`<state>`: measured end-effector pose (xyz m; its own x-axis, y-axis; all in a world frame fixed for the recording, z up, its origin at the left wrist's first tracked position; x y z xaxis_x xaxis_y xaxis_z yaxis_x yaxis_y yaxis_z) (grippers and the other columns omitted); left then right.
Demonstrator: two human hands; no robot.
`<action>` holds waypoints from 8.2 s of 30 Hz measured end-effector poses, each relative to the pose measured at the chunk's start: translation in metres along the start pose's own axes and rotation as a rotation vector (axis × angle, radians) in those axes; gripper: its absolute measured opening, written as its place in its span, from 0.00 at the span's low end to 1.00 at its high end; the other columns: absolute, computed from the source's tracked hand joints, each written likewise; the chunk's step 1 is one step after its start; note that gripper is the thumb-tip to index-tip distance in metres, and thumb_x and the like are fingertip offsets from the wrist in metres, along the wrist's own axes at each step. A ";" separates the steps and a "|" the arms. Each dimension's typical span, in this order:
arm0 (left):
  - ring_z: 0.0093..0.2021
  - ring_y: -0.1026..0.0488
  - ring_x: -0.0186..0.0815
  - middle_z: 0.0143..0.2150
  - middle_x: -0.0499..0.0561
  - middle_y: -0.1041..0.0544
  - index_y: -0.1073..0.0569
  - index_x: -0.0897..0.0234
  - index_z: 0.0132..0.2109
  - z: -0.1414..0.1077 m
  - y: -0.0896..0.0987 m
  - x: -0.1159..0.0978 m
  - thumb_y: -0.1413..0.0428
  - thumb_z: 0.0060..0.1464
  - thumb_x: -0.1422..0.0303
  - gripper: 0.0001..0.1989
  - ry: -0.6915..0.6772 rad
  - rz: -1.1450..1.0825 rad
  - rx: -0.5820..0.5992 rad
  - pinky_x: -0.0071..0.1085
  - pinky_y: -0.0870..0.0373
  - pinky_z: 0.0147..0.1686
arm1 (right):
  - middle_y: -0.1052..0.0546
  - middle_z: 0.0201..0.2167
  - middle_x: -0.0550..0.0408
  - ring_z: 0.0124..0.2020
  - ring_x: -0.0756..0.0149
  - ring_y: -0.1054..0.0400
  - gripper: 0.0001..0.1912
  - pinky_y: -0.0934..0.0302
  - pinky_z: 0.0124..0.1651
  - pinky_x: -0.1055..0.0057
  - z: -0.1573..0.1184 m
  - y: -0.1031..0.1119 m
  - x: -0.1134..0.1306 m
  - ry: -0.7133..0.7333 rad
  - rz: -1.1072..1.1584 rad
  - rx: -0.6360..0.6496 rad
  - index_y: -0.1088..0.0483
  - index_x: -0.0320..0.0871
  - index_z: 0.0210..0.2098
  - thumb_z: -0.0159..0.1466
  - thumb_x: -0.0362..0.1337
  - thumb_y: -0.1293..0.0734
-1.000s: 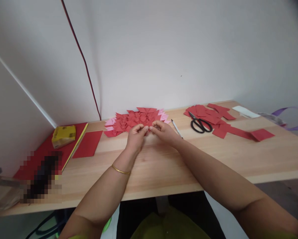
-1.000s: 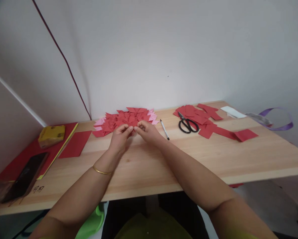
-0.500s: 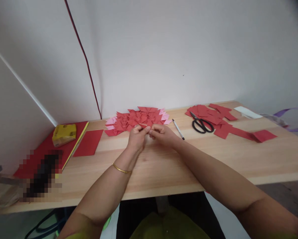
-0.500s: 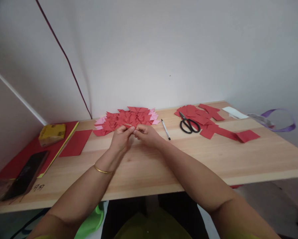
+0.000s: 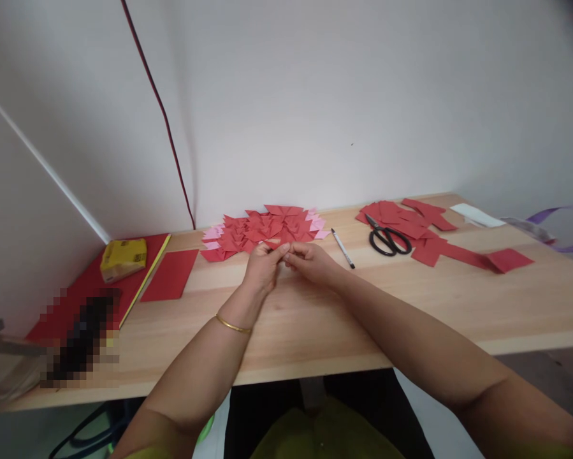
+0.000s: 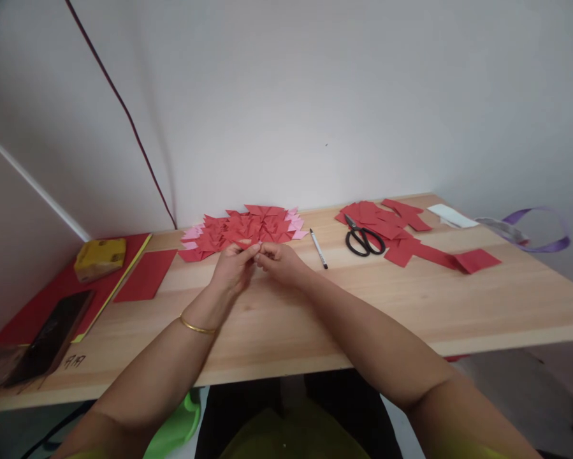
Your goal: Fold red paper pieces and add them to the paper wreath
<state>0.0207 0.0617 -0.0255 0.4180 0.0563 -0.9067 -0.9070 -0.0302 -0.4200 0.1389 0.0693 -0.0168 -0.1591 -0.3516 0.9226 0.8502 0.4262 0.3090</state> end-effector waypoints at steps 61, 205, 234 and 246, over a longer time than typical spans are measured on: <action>0.24 0.35 0.28 0.22 0.45 0.30 0.35 0.64 0.26 0.004 0.007 -0.014 0.44 0.46 0.71 0.06 -0.193 0.577 0.130 0.26 0.40 0.28 | 0.29 0.22 0.59 0.26 0.70 0.34 0.12 0.40 0.34 0.72 0.003 0.025 0.001 0.009 0.099 -0.413 0.31 0.42 0.27 0.60 0.43 0.36; 0.26 0.33 0.30 0.24 0.48 0.27 0.28 0.66 0.26 0.000 0.009 -0.020 0.42 0.46 0.66 0.07 -0.202 0.467 0.043 0.28 0.36 0.32 | 0.28 0.28 0.57 0.32 0.70 0.35 0.10 0.41 0.40 0.71 0.005 0.023 -0.001 -0.049 0.061 0.030 0.29 0.41 0.33 0.59 0.40 0.38; 0.24 0.32 0.28 0.21 0.46 0.27 0.29 0.67 0.23 -0.002 0.001 -0.007 0.37 0.36 0.69 0.08 0.009 0.010 -0.092 0.28 0.35 0.30 | 0.30 0.23 0.58 0.28 0.71 0.34 0.06 0.35 0.40 0.68 0.011 0.012 -0.021 -0.254 0.511 -0.128 0.33 0.42 0.27 0.52 0.38 0.34; 0.25 0.31 0.29 0.24 0.47 0.26 0.27 0.67 0.27 -0.001 0.005 -0.003 0.36 0.38 0.66 0.10 -0.014 0.136 -0.016 0.28 0.35 0.31 | 0.33 0.23 0.60 0.26 0.72 0.42 0.11 0.46 0.31 0.74 0.004 0.022 0.001 0.007 -0.017 -0.130 0.33 0.41 0.27 0.57 0.43 0.36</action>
<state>0.0151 0.0600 -0.0243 0.2902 0.0641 -0.9548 -0.9543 -0.0549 -0.2937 0.1550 0.0816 -0.0082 -0.1706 -0.3642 0.9156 0.9052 0.3091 0.2916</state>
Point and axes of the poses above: each hand's wrist, its own z-axis towards the middle knuckle, its own y-axis out of the back of the hand, x = y × z, the point moved 3 cm from there along z, towards the middle knuckle
